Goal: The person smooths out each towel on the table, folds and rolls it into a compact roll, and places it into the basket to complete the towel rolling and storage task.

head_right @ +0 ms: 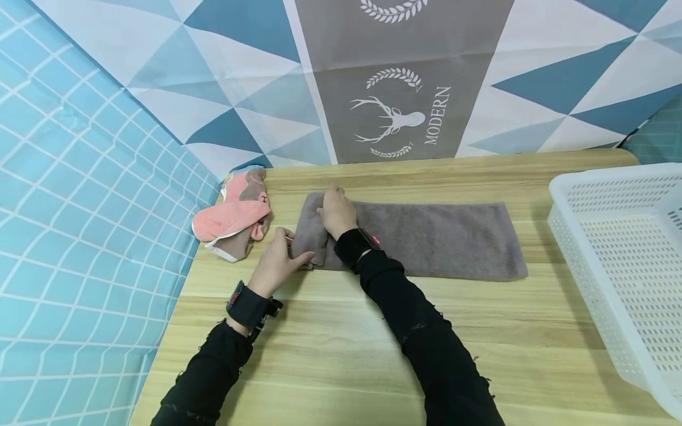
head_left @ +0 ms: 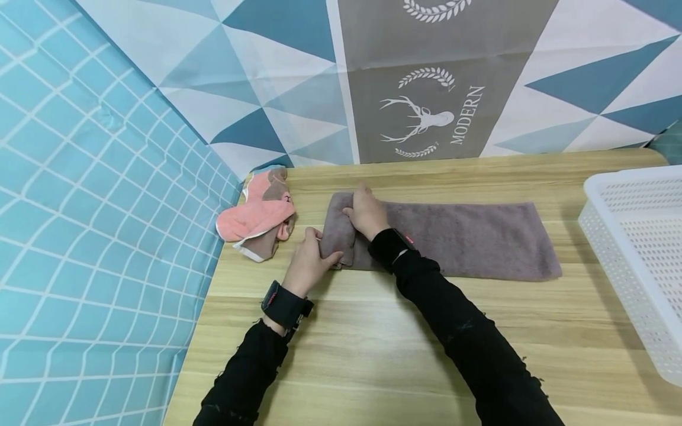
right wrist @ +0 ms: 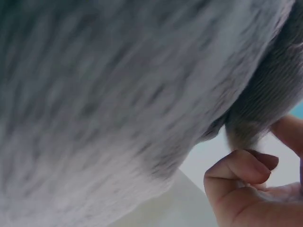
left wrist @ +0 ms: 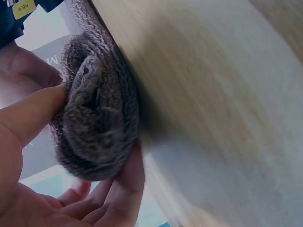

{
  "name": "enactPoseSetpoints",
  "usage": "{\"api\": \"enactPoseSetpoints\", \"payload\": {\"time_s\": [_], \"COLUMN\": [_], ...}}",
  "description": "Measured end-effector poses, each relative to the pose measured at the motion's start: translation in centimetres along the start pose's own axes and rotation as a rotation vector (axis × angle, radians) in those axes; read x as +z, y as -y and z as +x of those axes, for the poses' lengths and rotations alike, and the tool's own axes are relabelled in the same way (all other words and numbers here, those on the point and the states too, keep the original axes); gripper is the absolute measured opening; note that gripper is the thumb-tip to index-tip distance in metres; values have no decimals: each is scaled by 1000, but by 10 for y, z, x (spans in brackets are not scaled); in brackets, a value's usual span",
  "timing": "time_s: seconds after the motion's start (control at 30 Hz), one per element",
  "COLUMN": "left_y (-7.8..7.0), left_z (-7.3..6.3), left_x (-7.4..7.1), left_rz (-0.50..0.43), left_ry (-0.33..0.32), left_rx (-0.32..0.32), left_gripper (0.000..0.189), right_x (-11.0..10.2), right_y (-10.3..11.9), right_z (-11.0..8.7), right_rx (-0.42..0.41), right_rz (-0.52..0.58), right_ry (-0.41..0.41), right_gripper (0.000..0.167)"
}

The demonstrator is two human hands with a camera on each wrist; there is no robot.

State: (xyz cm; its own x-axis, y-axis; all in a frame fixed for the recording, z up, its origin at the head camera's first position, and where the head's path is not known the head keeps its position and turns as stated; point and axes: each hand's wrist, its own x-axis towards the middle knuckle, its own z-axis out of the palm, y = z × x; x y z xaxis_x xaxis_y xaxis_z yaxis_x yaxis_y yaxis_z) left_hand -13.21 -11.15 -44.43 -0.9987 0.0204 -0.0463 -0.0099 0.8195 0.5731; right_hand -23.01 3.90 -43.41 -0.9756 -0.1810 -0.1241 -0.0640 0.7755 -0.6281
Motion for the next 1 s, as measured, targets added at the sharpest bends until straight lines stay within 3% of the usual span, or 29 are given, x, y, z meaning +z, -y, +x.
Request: {"api": "enactPoseSetpoints", "payload": {"time_s": [0.13, 0.4, 0.7, 0.87, 1.0], "left_y": [-2, -6, -17, -23, -25], "left_z": [-3, -9, -17, -19, -18], "left_x": [-3, -6, 9, 15, 17], "left_rz": [-4, 124, 308, 251, 133], "left_ry": [-39, -175, -215, -232, -186], "left_rx": [50, 222, 390, 488, 479], "left_gripper": [49, 44, 41, 23, 14], "right_x": [5, 11, 5, -4, -10], "right_y": [7, 11, 3, -2, -6], "right_z": [-5, -10, -13, -12, -13], "right_rx": [-55, -52, -13, -18, -9], "right_rz": [-31, 41, 44, 32, 29], "right_ry": [4, -11, 15, 37, 83], "right_gripper": [52, 78, 88, 75, 69]}}
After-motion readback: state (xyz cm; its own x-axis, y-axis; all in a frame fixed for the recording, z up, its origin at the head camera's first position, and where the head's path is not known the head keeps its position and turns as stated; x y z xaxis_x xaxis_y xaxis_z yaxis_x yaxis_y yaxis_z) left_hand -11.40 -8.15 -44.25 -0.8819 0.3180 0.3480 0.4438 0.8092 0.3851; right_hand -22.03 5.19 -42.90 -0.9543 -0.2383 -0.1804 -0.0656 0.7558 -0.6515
